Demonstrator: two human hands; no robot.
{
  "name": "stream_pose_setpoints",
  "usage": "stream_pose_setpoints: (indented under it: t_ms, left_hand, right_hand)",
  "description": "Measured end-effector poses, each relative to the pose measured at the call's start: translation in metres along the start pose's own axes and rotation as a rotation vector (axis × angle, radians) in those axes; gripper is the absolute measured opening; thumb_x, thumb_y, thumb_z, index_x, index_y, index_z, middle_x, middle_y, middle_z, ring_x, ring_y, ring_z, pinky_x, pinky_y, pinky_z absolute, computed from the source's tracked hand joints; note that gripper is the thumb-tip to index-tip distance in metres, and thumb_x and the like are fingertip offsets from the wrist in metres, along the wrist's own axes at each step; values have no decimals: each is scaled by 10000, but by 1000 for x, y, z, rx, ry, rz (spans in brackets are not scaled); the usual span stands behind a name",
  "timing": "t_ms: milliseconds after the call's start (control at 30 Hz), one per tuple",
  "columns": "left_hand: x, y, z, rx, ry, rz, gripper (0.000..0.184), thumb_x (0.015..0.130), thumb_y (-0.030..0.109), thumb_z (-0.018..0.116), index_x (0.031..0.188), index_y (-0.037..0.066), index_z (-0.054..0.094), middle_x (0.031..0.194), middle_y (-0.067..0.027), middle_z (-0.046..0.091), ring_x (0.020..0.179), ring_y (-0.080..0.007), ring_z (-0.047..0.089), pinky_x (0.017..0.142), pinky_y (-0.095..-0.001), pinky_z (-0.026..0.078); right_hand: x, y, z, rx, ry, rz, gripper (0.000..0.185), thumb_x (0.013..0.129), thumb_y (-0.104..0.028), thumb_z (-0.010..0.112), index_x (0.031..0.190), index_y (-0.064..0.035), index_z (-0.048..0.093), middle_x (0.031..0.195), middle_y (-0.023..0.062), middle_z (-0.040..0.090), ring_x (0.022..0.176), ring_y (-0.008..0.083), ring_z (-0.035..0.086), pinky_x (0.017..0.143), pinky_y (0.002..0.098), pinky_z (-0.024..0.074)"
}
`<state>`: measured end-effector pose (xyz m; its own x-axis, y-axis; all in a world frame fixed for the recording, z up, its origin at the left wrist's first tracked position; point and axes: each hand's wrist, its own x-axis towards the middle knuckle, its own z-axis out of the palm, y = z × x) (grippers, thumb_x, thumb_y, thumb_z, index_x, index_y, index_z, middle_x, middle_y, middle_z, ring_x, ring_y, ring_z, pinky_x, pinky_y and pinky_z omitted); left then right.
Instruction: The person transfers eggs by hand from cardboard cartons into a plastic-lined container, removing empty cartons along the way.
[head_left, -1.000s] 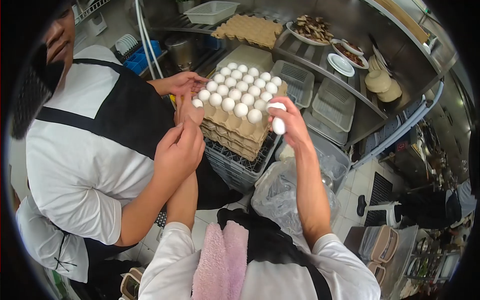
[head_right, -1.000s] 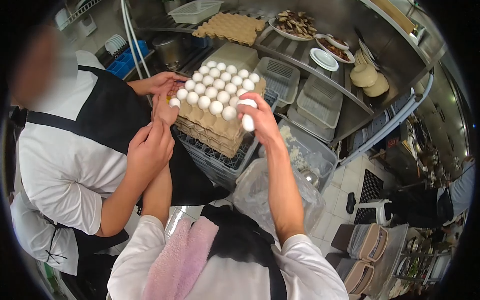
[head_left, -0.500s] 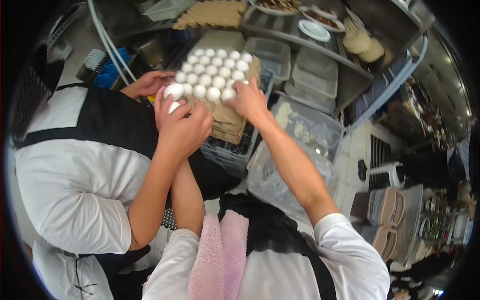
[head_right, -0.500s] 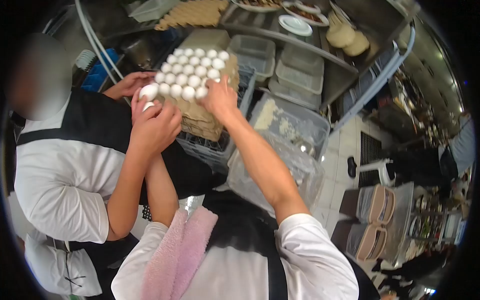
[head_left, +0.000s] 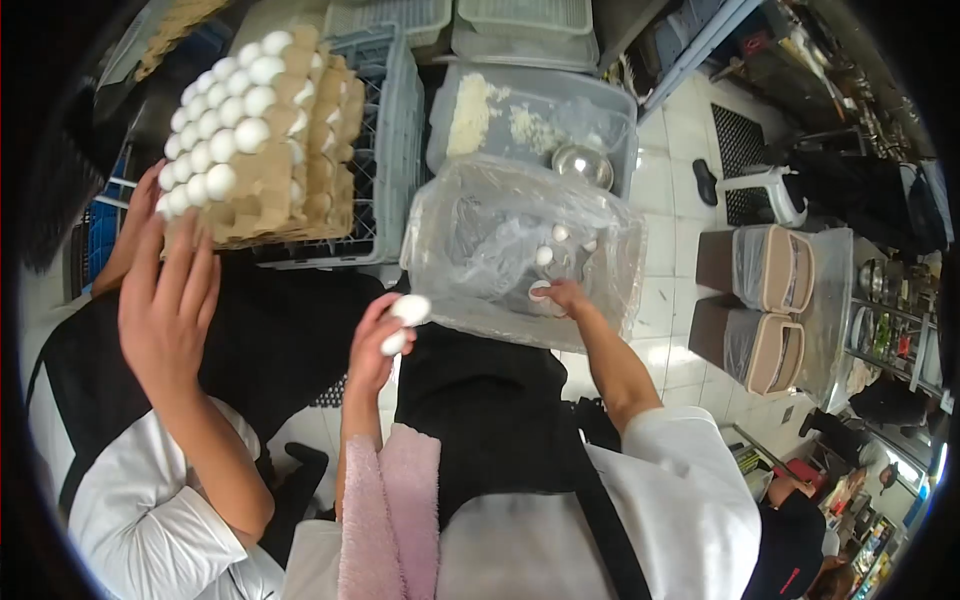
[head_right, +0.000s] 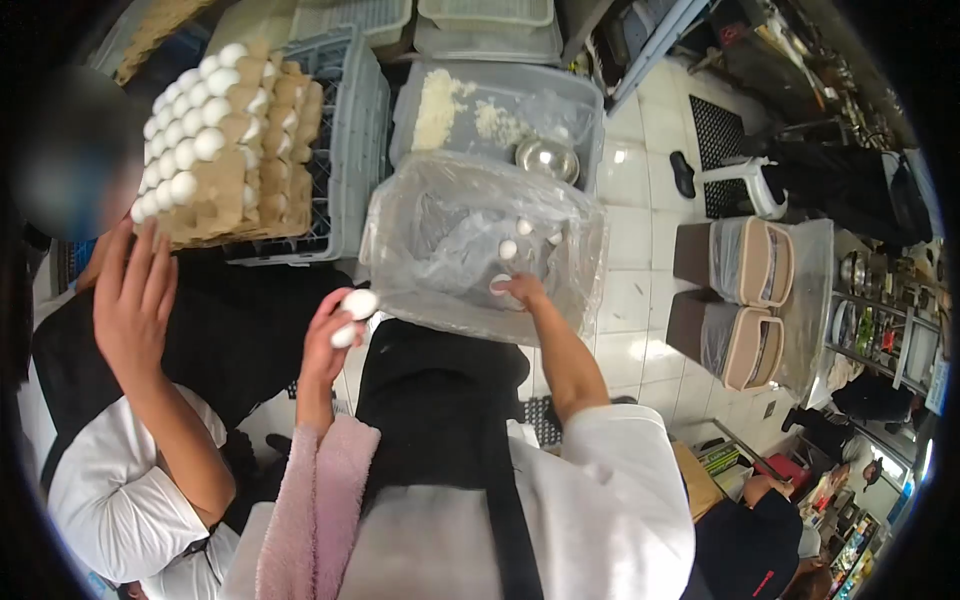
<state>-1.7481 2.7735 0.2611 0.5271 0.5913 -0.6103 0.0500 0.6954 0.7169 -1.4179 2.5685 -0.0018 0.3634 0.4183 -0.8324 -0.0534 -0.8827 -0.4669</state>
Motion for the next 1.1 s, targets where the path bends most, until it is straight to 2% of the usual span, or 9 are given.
stream_pose_setpoints:
  t_ms: [100,367,500,700,767,833,900,1033,1100]
  left_hand:
    - [53,-38,53,429,-71,-60,441,867,138,682,1283,41,572,967,-119,678,749,-192,657,585,-304,507]
    - [216,-202,90,1403,-13,-261,505,789,244,692,1267,91,626,1139,-184,706,1103,-347,662,910,-432,528]
    - [225,-236,107,1338,186,-316,476,802,236,674,1254,95,634,1229,-193,672,1173,-366,626,959,-447,520]
    - [272,-329,69,1113,-174,-109,722,700,350,830,1305,37,590,1260,-209,661,1178,-346,629,980,-442,498]
    - [212,-206,114,1078,-313,-91,645,754,320,784,1305,38,602,1278,-226,646,1213,-344,610,1013,-415,476]
    - [175,-147,119,938,-162,576,378,820,212,689,1161,49,672,1143,-240,691,1064,-430,650,914,-482,520]
    - [111,-33,110,801,19,660,269,837,161,682,1073,30,690,1014,-215,713,956,-428,677,832,-463,541]
    - [-20,181,53,853,779,1217,114,882,4,658,995,-5,672,922,-108,696,843,-175,663,777,-313,529]
    - [-25,244,-8,835,927,1363,235,862,-14,649,1097,-3,657,987,-116,692,891,-217,670,811,-324,523]
  right_hand:
    - [-10,6,20,-550,78,-14,754,721,-428,821,1365,-110,592,1259,196,645,1142,397,605,967,449,525]
    - [-76,-12,-48,-223,296,-259,552,848,-324,726,1336,-92,614,1299,204,634,1129,361,643,977,437,509]
    - [-151,-20,-104,-54,306,-345,467,917,-247,673,1321,-24,604,1299,203,633,1044,327,691,927,391,538]
    - [-168,-87,-91,-150,200,-461,386,910,-185,680,1245,5,651,1250,213,651,1058,313,684,854,373,568]
    - [-183,-150,-68,-91,207,-623,320,935,-175,670,1201,2,654,1178,161,683,1037,261,693,879,356,551]
    - [-217,-242,-34,-35,198,-984,263,918,-103,674,1157,6,661,1139,161,686,1024,272,684,881,363,540]
    - [-247,-331,-3,-92,319,-1425,257,885,-67,695,1130,3,662,1125,167,682,1046,309,659,912,383,519]
    - [-275,-471,64,-33,339,-1761,331,820,-50,696,1142,6,642,1129,182,650,1055,391,591,921,448,490]
    - [-278,-512,101,-265,349,-1770,383,803,-83,729,1166,0,639,1163,182,637,1085,375,579,953,436,477]
